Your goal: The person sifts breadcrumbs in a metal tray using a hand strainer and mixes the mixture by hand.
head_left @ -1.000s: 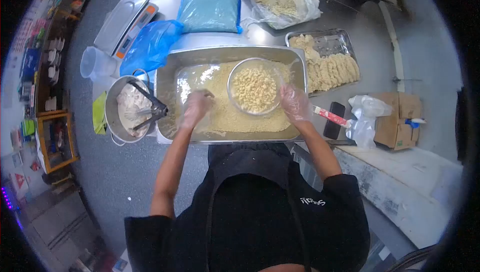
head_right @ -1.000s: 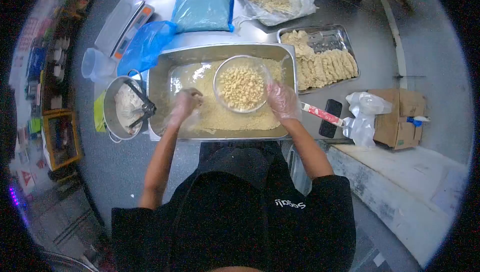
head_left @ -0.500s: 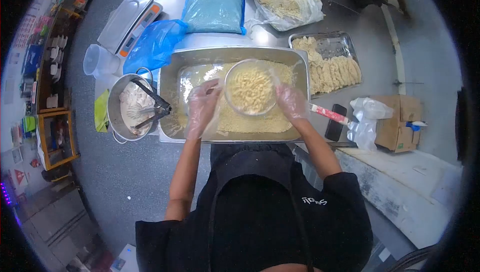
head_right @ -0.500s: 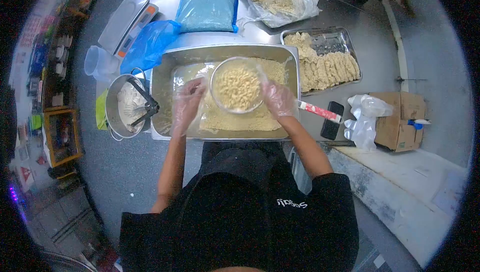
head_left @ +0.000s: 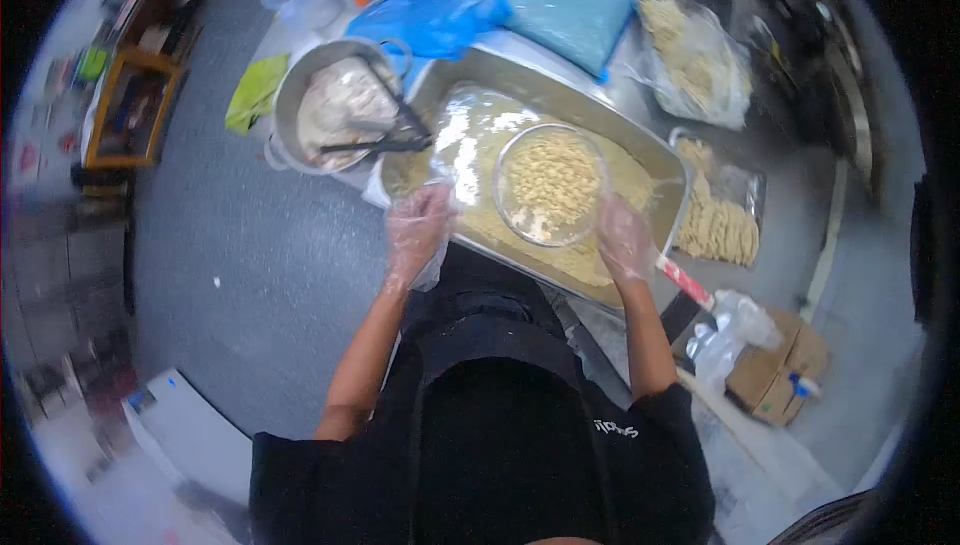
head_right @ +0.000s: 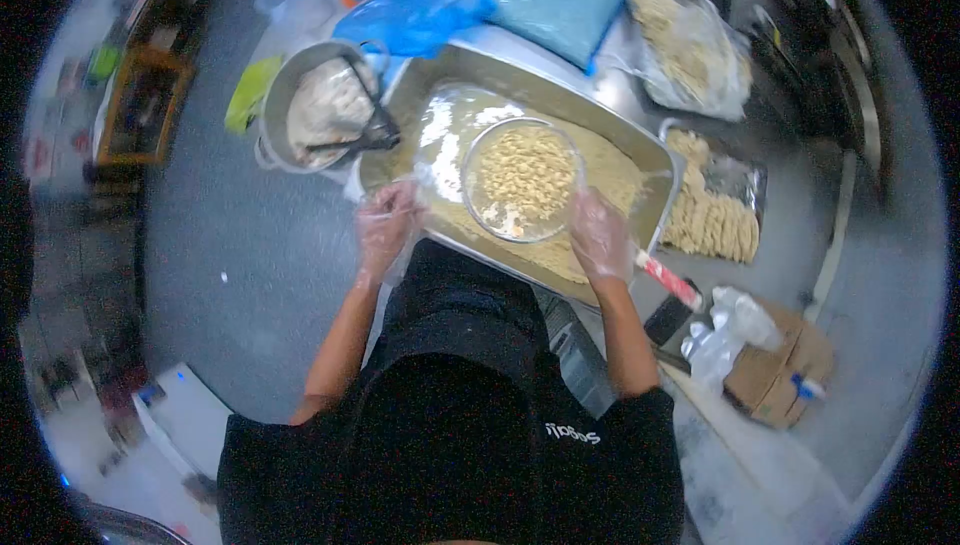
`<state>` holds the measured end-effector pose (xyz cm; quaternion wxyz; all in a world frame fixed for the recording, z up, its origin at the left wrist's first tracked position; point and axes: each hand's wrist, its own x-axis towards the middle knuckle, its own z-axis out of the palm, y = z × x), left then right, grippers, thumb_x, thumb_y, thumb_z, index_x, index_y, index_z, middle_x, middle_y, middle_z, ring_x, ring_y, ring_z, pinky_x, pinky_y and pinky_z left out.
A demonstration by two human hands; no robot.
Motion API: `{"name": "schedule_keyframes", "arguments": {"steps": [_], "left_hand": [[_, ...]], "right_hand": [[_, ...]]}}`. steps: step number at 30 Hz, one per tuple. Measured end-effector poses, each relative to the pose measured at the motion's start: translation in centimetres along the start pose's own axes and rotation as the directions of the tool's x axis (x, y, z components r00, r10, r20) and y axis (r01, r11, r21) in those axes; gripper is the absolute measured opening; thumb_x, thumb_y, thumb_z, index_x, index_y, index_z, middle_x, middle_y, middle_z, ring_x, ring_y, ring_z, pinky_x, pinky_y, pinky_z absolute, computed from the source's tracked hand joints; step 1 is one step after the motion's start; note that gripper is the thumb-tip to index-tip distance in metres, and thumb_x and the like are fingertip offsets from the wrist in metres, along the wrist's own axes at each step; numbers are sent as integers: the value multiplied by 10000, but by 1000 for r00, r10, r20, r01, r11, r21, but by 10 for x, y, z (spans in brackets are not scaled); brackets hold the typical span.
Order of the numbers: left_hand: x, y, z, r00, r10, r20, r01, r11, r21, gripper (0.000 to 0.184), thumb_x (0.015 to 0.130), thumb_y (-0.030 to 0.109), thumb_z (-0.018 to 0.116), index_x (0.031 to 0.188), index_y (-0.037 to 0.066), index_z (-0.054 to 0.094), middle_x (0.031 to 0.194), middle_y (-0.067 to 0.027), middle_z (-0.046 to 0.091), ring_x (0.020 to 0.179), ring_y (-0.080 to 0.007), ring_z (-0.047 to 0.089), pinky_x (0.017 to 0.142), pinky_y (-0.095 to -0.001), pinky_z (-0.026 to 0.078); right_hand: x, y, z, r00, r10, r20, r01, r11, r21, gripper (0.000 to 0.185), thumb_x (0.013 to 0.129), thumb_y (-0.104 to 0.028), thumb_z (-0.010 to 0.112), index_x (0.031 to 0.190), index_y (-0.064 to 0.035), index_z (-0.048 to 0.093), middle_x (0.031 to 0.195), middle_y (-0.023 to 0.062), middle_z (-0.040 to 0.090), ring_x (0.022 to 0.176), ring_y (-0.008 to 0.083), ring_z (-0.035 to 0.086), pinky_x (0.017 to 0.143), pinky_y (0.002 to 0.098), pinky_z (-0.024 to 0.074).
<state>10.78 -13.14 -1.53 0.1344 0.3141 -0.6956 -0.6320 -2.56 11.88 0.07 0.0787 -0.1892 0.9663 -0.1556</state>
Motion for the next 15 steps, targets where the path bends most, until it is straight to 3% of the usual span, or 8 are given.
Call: {"name": "schedule_keyframes", "arguments": {"steps": [1,3,5,7,9,11,13,15], "left_hand": [[-4,-12,-22,995,4,-101,10,991,137,243,838,235,548,854,3,618,701,-60,588,627,-140,550,545,-316,430],[-16,-32,-67,952,-84,-295,182,929,323,247,842,242,543,864,7,617,703,-56,580,605,-139,538,514,-327,413],[-31,-51,-108,837,-263,-479,461,810,362,251,840,251,546,870,14,623,727,-61,582,594,-143,532,489,-336,394],[-52,-178,-160,871,269,-410,116,700,705,245,839,251,540,901,31,627,788,-99,597,657,-185,556,569,-340,428],[-84,-243,-201,861,288,-419,51,771,635,243,842,233,519,960,43,614,865,-130,602,755,-227,565,672,-344,440],[-129,-276,-230,877,-192,-441,246,967,70,268,848,199,483,1048,51,583,957,-156,597,887,-269,559,799,-349,430],[-194,-376,-267,859,-157,-487,386,824,415,306,858,201,431,1103,60,547,1054,-160,575,1059,-289,488,935,-366,349],[-283,-397,-288,775,-358,-521,603,666,439,314,869,212,394,1106,61,536,1042,-160,580,1047,-298,497,884,-402,378]], "right_hand": [[-6,-6,-1,999,-50,-11,50,999,16,278,861,-249,415,852,-4,545,702,212,567,661,334,569,628,449,443],[-22,-16,5,874,-473,-113,425,855,-298,242,858,-206,412,871,10,521,716,219,556,664,335,561,636,448,437],[-41,-72,-9,978,-210,17,210,969,-128,243,855,-195,412,873,23,518,744,219,557,673,332,563,634,449,432],[-60,-117,-9,950,-189,249,223,968,-115,263,856,-223,421,881,18,523,763,223,558,687,338,562,640,453,428],[-71,-157,7,887,-248,390,275,961,-13,280,853,-250,434,882,11,530,772,225,560,704,340,564,649,451,426],[-86,-182,45,804,-402,438,346,915,206,292,847,-276,451,876,1,538,773,223,565,725,338,570,660,444,428],[-99,-200,100,687,-447,574,239,884,402,321,833,-313,469,883,-6,550,787,213,576,734,336,575,677,429,431],[-100,-199,166,594,-384,707,105,908,406,319,825,-319,489,909,-20,562,783,184,587,723,306,580,670,392,433]]}}
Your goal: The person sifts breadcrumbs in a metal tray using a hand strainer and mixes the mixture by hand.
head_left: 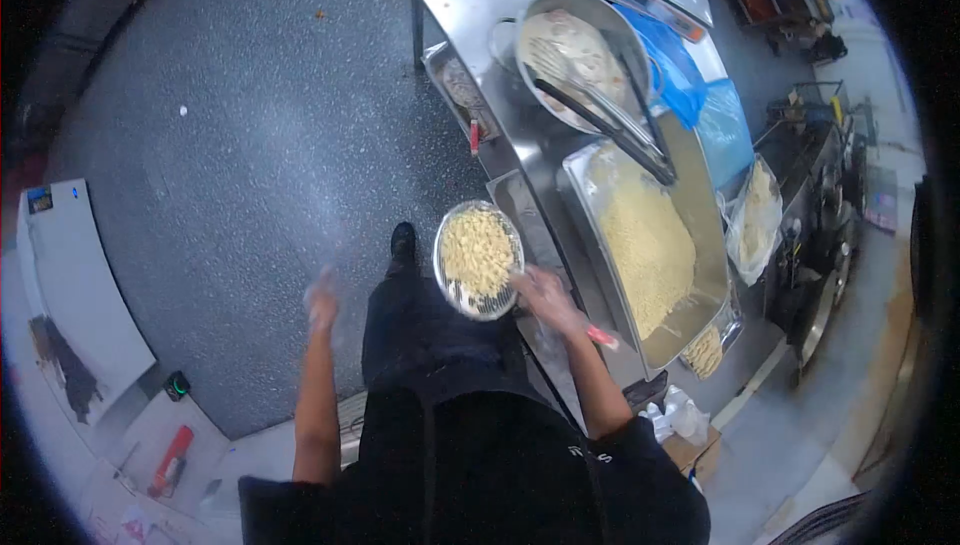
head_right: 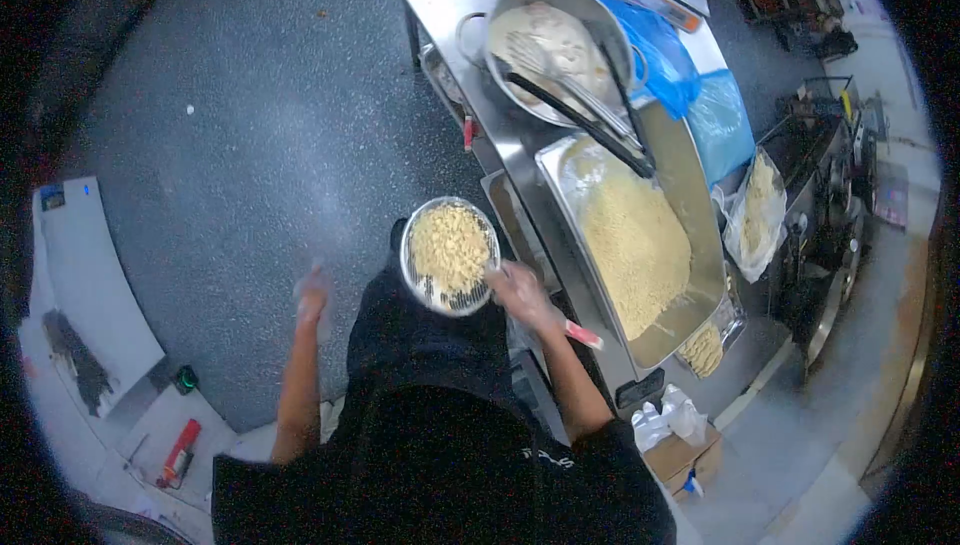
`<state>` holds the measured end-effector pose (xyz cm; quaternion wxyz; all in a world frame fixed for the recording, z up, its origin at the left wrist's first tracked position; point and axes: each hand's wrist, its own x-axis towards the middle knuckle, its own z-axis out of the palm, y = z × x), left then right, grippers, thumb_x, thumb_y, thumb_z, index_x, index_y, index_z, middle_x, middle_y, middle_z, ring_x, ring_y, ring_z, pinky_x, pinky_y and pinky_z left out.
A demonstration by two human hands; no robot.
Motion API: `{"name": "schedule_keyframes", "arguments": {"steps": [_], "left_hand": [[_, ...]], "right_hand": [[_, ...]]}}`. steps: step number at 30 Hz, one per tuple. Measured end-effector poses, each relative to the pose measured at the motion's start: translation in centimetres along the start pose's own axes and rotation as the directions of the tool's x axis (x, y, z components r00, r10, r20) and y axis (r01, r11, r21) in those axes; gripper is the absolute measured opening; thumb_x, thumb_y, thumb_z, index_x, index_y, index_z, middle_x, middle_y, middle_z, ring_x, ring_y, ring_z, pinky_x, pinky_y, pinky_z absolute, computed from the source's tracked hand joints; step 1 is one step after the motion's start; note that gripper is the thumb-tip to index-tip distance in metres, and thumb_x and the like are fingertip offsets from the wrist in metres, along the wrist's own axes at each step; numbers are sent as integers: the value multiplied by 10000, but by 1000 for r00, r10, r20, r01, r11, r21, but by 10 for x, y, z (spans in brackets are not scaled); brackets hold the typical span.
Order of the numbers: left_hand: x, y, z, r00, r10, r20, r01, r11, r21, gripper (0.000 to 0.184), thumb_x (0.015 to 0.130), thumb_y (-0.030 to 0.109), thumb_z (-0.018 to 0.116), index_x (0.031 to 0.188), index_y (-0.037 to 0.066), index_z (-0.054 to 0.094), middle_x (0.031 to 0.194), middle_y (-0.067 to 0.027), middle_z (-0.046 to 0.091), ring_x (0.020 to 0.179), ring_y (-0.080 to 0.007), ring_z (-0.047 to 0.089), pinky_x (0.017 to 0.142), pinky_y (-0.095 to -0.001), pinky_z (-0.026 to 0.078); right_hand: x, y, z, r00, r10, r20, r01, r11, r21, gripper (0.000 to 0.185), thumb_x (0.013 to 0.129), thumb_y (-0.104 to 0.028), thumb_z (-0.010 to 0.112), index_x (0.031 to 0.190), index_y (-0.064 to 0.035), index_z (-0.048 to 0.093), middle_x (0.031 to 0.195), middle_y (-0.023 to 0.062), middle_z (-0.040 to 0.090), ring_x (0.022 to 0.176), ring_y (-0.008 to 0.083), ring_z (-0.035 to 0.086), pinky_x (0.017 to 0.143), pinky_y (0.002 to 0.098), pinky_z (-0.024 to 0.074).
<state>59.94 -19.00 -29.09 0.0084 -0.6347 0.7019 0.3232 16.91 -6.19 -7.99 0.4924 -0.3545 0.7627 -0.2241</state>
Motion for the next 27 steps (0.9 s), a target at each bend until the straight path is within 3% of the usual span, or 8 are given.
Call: {"name": "schedule_keyframes", "arguments": {"steps": [2,3,4,6,11,20,22,27], "left_hand": [[-62,-59,-38,914,-262,311,166,938,304,348,887,268,374,1155,76,486,1009,-186,576,938,-333,541,799,-440,399],[-103,-143,-16,918,-249,308,67,864,498,311,848,283,463,1094,107,537,919,-161,604,810,-341,569,713,-436,430],[-171,-224,3,992,-128,-2,124,958,257,311,868,274,427,1121,123,527,917,-154,599,768,-342,566,712,-433,428],[-260,-299,-4,903,-363,229,247,876,415,381,848,306,445,1130,55,496,1142,-176,496,1074,-357,426,895,-467,346],[-291,-216,20,447,-795,410,829,541,145,378,855,305,436,1123,47,504,1127,-171,508,1060,-343,439,888,-450,350],[-252,-140,68,428,-764,484,893,439,-97,377,868,305,419,1109,32,517,1099,-163,531,1036,-317,461,876,-421,358],[-243,-134,72,432,-756,491,894,432,-121,377,871,304,416,1106,29,520,1093,-161,536,1031,-311,467,873,-414,360],[-212,-124,75,485,-721,496,869,463,-176,379,879,304,407,1099,21,528,1078,-156,548,1018,-296,479,866,-398,364]], "right_hand": [[56,28,28,977,197,86,-195,980,-24,292,824,-294,510,954,-40,573,760,133,598,692,247,582,641,335,435],[85,27,33,976,219,6,-219,975,-41,297,827,-292,506,971,-41,573,789,135,596,722,241,575,658,338,434],[113,26,41,968,242,-73,-246,968,-53,302,831,-289,502,988,-42,574,818,137,594,752,234,568,676,341,434],[175,33,54,934,271,-233,-294,953,-71,301,827,-272,499,1010,-45,571,851,142,592,784,235,562,697,348,434],[345,97,64,729,188,-658,-359,924,-134,287,792,-198,503,1035,-55,556,867,160,590,795,271,566,713,366,440],[489,165,55,562,-99,-821,-362,863,-352,352,729,-65,512,1080,-72,528,896,192,586,815,336,573,743,398,450],[504,157,47,450,-13,-893,-255,956,-143,310,735,-84,508,1042,-58,541,889,184,587,831,321,570,746,391,444],[495,126,43,602,53,-797,-389,891,-235,270,783,-168,485,1013,-47,560,951,160,587,873,262,575,799,368,438]]}}
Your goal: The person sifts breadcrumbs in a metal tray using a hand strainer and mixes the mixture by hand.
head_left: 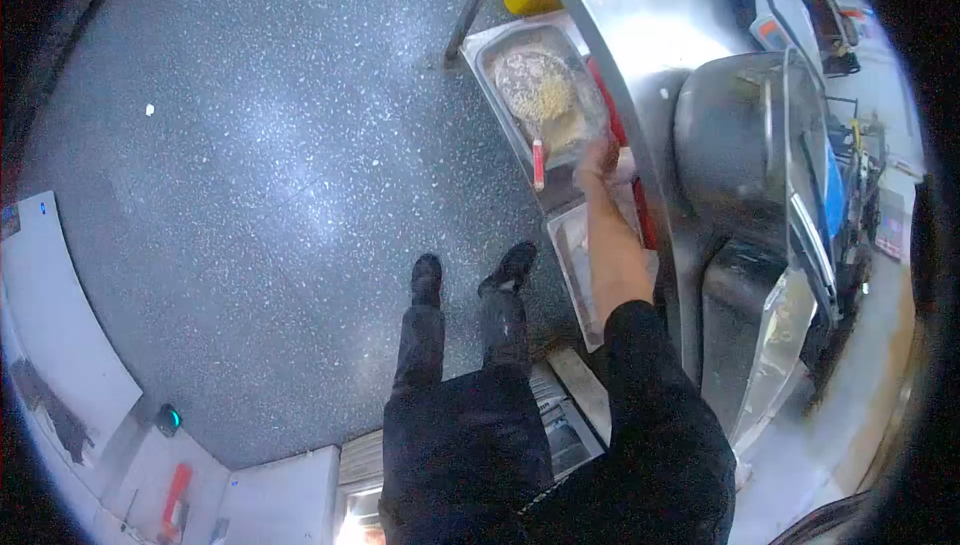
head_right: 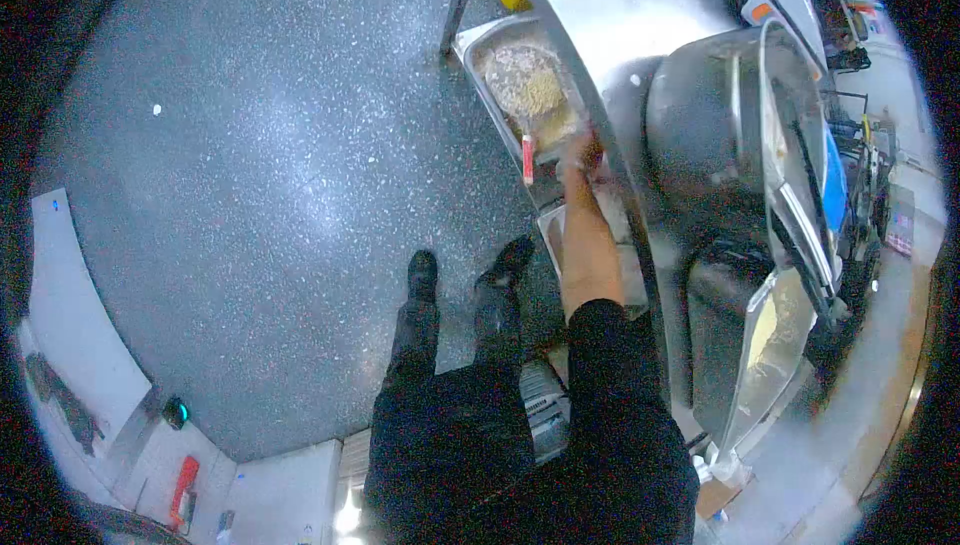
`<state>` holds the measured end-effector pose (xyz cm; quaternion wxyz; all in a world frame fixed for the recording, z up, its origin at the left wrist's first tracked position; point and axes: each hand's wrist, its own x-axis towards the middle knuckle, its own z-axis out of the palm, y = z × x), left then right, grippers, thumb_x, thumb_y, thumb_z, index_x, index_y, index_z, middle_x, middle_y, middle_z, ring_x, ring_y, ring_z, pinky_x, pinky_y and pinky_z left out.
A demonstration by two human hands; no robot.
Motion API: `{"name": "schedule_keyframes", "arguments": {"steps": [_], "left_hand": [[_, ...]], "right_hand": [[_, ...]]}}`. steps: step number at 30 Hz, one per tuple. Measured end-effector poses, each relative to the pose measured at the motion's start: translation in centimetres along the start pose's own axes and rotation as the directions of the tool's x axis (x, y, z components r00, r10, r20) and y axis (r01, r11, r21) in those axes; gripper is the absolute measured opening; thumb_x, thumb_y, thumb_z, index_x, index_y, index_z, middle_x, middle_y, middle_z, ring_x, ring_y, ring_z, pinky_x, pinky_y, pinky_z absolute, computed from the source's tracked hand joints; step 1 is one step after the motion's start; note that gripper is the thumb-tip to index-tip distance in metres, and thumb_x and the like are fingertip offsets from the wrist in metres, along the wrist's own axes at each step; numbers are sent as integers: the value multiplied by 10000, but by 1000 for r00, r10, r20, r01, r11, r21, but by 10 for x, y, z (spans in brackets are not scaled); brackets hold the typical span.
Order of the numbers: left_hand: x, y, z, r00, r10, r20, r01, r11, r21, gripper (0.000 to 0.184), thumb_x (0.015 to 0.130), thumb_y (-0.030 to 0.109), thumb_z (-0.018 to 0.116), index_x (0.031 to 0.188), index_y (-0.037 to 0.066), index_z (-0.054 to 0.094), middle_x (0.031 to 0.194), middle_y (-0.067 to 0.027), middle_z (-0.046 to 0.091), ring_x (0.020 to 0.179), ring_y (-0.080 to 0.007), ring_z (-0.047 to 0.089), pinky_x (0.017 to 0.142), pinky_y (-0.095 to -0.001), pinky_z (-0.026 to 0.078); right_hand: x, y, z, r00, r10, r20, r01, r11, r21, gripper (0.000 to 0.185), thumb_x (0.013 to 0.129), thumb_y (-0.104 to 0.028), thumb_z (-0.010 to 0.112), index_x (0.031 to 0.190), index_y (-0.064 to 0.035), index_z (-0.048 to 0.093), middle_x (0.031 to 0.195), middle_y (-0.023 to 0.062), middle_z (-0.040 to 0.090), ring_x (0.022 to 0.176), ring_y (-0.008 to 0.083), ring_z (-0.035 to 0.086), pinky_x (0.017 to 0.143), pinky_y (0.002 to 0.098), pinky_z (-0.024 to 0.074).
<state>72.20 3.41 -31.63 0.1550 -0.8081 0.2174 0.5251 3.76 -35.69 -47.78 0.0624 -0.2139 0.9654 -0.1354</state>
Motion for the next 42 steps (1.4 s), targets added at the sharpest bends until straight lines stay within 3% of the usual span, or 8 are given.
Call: {"name": "schedule_keyframes", "arguments": {"steps": [9,16,22,23,25,31,38,42], "left_hand": [[1,90,-40,945,326,38,-326,945,-8,386,892,304,390,1085,6,541,1050,-147,570,994,-270,502,854,-368,372],[-24,232,-109,690,685,232,-718,687,108,394,902,303,377,1075,-5,551,1029,-140,588,975,-250,520,845,-345,378],[-131,401,-59,48,929,368,-997,68,-43,403,911,303,366,1066,-15,560,1010,-134,603,959,-233,535,836,-325,384],[-169,434,-37,191,878,439,-972,107,209,313,891,229,434,1069,1,551,1084,-125,561,1012,-208,539,870,-327,388],[-280,456,21,-173,869,463,-983,-185,-20,358,879,355,438,960,65,632,909,-120,624,818,-244,573,736,-340,420],[-440,481,190,-441,568,695,-824,-564,-62,220,852,180,506,951,21,621,878,-139,636,780,-200,600,692,-309,449],[-411,505,351,-117,235,965,-629,-769,111,426,857,375,433,957,-4,600,983,-197,593,919,-352,559,811,-386,423],[-359,516,390,-60,132,989,-565,-822,75,535,842,444,434,1029,-43,553,1056,-224,551,966,-371,528,857,-402,396]], "right_hand": [[-168,-32,-108,804,-91,588,-92,957,275,418,860,-246,453,1253,-105,426,1161,154,519,1028,269,515,894,329,382],[-317,-9,-370,762,-583,282,346,735,583,348,882,-328,435,1102,-83,549,897,162,594,821,256,571,780,351,441],[-318,147,-522,911,-397,115,382,914,136,307,850,-206,403,1122,-122,517,1025,124,546,893,271,525,764,398,444],[-323,202,-503,792,-599,-119,428,685,-590,346,831,-154,422,1167,-97,481,937,150,557,831,277,541,728,402,446],[-296,246,-527,885,-377,-274,201,840,-504,375,821,-133,429,1191,-80,456,836,173,556,768,294,546,704,412,439],[-166,332,-553,965,256,55,-244,955,-167,314,774,-274,446,794,-21,632,779,192,611,745,330,603,649,420,467],[-85,371,-505,959,-11,283,65,981,-183,389,819,-336,386,809,-41,638,828,197,612,788,319,597,735,414,458],[-123,360,-516,982,-35,-184,26,998,-53,358,813,-339,408,863,-60,626,848,156,607,774,311,587,737,411,464]]}}
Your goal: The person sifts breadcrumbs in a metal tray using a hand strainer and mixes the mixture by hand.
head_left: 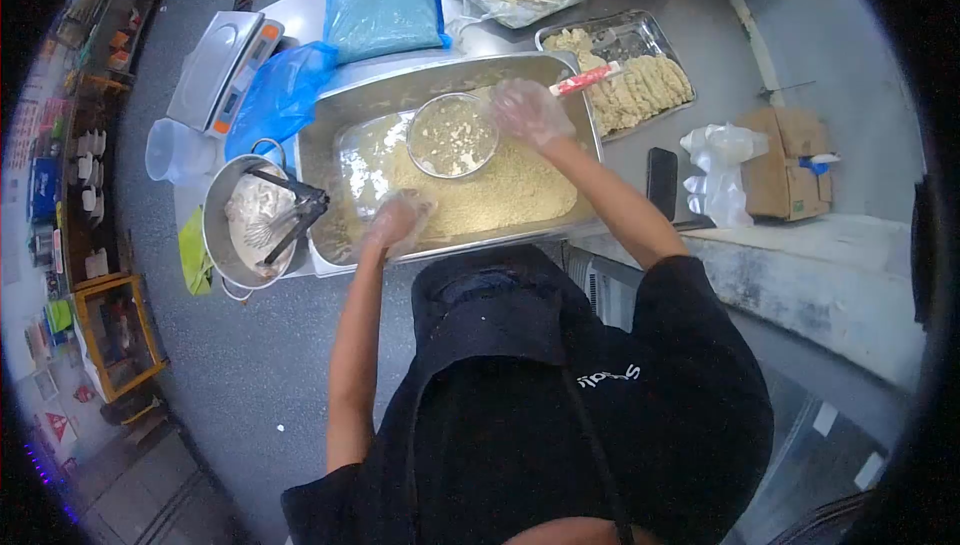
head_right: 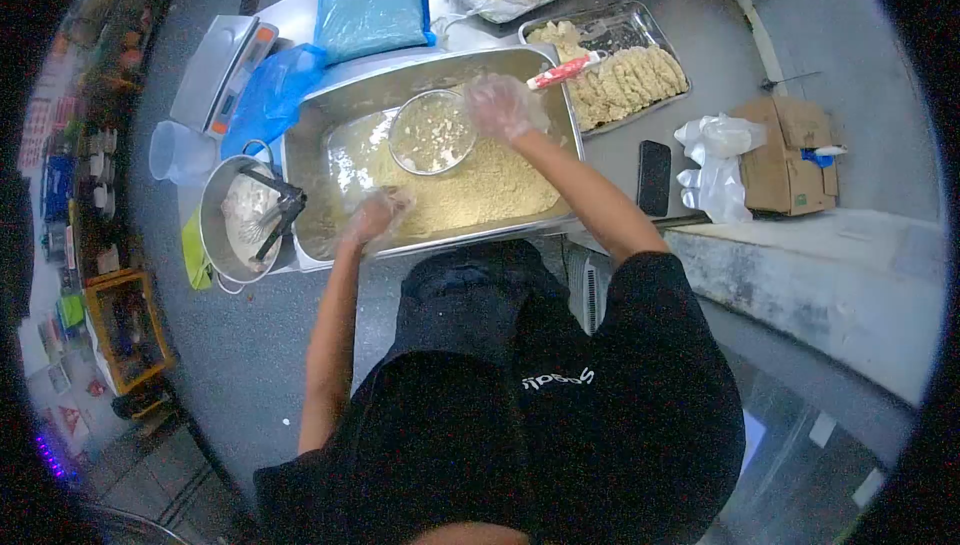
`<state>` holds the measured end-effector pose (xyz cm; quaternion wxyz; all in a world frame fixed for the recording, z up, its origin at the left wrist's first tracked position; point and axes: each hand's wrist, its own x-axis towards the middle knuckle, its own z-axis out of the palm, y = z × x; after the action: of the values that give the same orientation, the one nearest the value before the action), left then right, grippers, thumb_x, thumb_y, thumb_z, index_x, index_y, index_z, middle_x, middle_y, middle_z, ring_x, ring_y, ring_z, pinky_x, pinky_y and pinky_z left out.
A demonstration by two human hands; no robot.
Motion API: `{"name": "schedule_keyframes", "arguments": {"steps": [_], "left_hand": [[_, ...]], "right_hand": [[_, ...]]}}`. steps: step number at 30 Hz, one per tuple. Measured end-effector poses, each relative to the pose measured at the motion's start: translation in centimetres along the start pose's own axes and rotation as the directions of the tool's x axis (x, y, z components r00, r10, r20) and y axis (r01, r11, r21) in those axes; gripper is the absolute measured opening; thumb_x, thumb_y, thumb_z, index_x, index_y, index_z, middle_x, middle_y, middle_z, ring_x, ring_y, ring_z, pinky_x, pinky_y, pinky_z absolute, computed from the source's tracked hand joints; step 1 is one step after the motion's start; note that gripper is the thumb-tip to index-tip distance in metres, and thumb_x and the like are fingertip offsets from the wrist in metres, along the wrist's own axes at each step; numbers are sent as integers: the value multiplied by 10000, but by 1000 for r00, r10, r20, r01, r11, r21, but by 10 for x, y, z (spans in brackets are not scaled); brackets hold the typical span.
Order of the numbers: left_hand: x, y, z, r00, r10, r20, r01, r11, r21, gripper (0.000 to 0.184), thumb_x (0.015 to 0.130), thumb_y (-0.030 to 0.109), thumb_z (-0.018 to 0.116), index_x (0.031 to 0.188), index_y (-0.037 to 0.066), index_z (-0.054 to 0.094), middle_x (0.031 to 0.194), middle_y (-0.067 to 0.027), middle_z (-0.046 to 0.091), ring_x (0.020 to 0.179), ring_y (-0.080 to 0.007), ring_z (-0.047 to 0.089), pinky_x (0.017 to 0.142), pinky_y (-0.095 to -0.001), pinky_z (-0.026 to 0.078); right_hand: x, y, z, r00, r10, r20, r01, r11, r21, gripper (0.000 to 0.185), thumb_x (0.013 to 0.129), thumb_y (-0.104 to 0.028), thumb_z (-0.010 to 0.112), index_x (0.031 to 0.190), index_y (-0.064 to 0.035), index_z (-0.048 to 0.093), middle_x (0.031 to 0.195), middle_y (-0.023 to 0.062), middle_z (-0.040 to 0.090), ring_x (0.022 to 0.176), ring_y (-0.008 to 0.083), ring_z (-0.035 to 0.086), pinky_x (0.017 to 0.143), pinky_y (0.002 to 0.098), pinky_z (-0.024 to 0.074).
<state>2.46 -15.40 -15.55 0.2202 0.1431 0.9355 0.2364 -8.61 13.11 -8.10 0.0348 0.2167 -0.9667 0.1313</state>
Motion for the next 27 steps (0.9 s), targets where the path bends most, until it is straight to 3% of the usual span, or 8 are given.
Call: {"name": "schedule_keyframes", "arguments": {"steps": [4,8,11,14,17,20,22,27], "left_hand": [[18,10,6,949,-69,306,72,997,2,523,840,451,440,1056,-12,555,1044,-246,546,946,-374,533,847,-392,396],[35,23,31,969,-92,227,96,995,-7,618,827,551,377,1043,-1,549,1015,-266,548,933,-362,550,836,-402,405],[40,34,30,894,-77,442,131,987,-93,474,877,451,370,1168,102,503,1087,-229,530,954,-328,540,842,-374,395],[32,71,-3,868,-91,488,274,907,-318,481,899,428,338,1224,92,452,1192,-199,477,1050,-286,493,891,-348,367],[32,81,4,883,-60,465,314,812,-492,495,909,417,320,1257,78,414,1282,-172,403,1149,-255,411,952,-331,315],[45,68,48,852,-104,513,453,637,-624,521,911,416,313,1274,49,380,1327,-153,353,1215,-245,335,999,-328,256],[50,63,71,836,-163,523,528,496,-689,540,912,416,311,1279,24,363,1340,-147,333,1236,-245,303,1015,-330,229],[27,110,-9,921,-265,285,389,615,-685,519,916,393,309,1261,13,378,1297,-158,382,1187,-254,356,1004,-344,244]], "right_hand": [[-43,12,16,911,155,381,-200,977,79,404,807,-412,437,926,-63,603,954,144,584,894,290,554,789,397,451],[-39,0,-35,732,445,515,-490,870,-55,499,798,-497,435,941,-50,604,1024,156,572,1046,279,496,893,370,392],[-64,9,18,883,282,375,-273,959,-79,598,798,-534,411,1061,-16,557,1125,160,535,1112,289,456,943,350,344],[-85,4,71,775,253,579,-309,951,-2,668,811,-540,378,1181,9,463,1198,184,481,1125,307,445,964,327,322],[-68,-15,37,526,333,782,-590,806,54,674,828,-518,367,1242,13,391,1262,223,400,1188,318,373,978,346,301],[-69,-26,39,544,236,805,-665,706,243,605,841,-468,394,1234,-8,414,1249,205,426,1177,300,386,970,349,303],[-86,-42,46,561,340,755,-820,350,452,558,840,-439,428,1213,-23,440,1180,165,480,1092,267,440,929,344,330],[-78,-37,64,587,208,783,-808,81,584,430,845,-386,466,1099,-45,530,1004,90,539,908,192,475,834,324,365]]}}
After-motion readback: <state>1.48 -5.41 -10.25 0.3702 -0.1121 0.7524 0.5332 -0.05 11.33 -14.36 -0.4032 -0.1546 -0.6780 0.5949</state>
